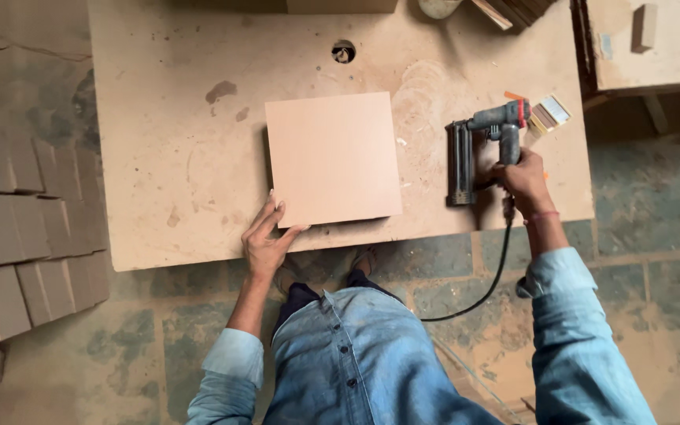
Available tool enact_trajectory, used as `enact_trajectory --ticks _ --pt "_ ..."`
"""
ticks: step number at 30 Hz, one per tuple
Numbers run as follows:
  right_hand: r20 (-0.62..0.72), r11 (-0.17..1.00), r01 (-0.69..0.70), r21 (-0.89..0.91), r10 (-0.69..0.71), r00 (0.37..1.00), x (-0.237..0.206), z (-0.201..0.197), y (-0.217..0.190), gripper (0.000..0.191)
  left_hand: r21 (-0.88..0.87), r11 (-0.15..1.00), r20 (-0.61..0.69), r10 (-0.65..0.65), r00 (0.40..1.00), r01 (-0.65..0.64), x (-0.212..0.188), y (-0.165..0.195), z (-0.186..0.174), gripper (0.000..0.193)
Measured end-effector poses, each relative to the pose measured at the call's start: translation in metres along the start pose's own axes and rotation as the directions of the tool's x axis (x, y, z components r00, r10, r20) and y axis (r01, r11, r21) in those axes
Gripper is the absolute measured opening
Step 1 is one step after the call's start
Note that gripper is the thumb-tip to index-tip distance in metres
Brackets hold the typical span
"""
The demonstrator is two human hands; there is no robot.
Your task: The person assembles small cardboard boxes by applying glue to the edges of a box frame, placing a cardboard sheet on top, and securing it with a pneumatic nail gun. This process is repeated for multiple boxes.
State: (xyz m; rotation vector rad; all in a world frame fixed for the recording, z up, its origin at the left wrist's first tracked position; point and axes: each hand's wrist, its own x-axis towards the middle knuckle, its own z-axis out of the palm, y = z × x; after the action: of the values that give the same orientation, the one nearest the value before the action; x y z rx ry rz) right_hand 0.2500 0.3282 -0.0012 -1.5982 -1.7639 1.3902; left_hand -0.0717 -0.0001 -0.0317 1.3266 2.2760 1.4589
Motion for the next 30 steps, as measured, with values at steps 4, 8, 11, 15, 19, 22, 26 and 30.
enact_trajectory --ticks 4,8,11,15,19,22,26,30 --pt "0.132 0.949 -0.216 0.228 0.189 0.973 -0.058 0.008 -0.019 0.033 -0.045 0.998 -0.002 0.035 0.999 -0.035 -0.001 -0.013 -0.001 0.056" --pt "0.110 0.940 -0.316 0.130 0.303 0.947 -0.136 0.023 -0.046 0.029 -0.094 0.992 -0.016 0.082 0.997 -0.083 -0.002 -0.026 -0.002 0.056" --pt "0.122 0.939 -0.337 0.068 0.327 0.937 -0.183 0.043 -0.062 0.032 -0.119 0.988 -0.014 0.093 0.996 -0.094 -0.003 -0.032 -0.004 0.053" --pt "0.152 0.955 -0.295 -0.003 0.292 0.944 -0.211 0.071 -0.073 0.036 -0.120 0.988 0.007 0.101 0.995 -0.100 -0.004 -0.037 -0.007 0.052" --pt "0.130 0.955 -0.291 -0.057 0.296 0.946 -0.218 0.089 -0.078 0.035 -0.087 0.990 0.010 0.116 0.993 -0.115 -0.005 -0.041 -0.009 0.053" --pt "0.115 0.953 -0.296 -0.063 0.301 0.947 -0.221 0.096 -0.081 0.037 -0.083 0.987 0.011 0.137 0.991 -0.136 -0.005 -0.043 -0.010 0.054" --pt "0.105 0.950 -0.309 -0.041 0.311 0.944 -0.225 0.101 -0.084 0.040 -0.075 0.988 0.012 0.138 0.990 -0.137 -0.006 -0.045 -0.011 0.055" --pt "0.091 0.945 -0.321 -0.068 0.327 0.941 -0.227 0.102 -0.085 0.040 -0.085 0.986 0.010 0.143 0.990 -0.142 -0.007 -0.046 -0.011 0.056"
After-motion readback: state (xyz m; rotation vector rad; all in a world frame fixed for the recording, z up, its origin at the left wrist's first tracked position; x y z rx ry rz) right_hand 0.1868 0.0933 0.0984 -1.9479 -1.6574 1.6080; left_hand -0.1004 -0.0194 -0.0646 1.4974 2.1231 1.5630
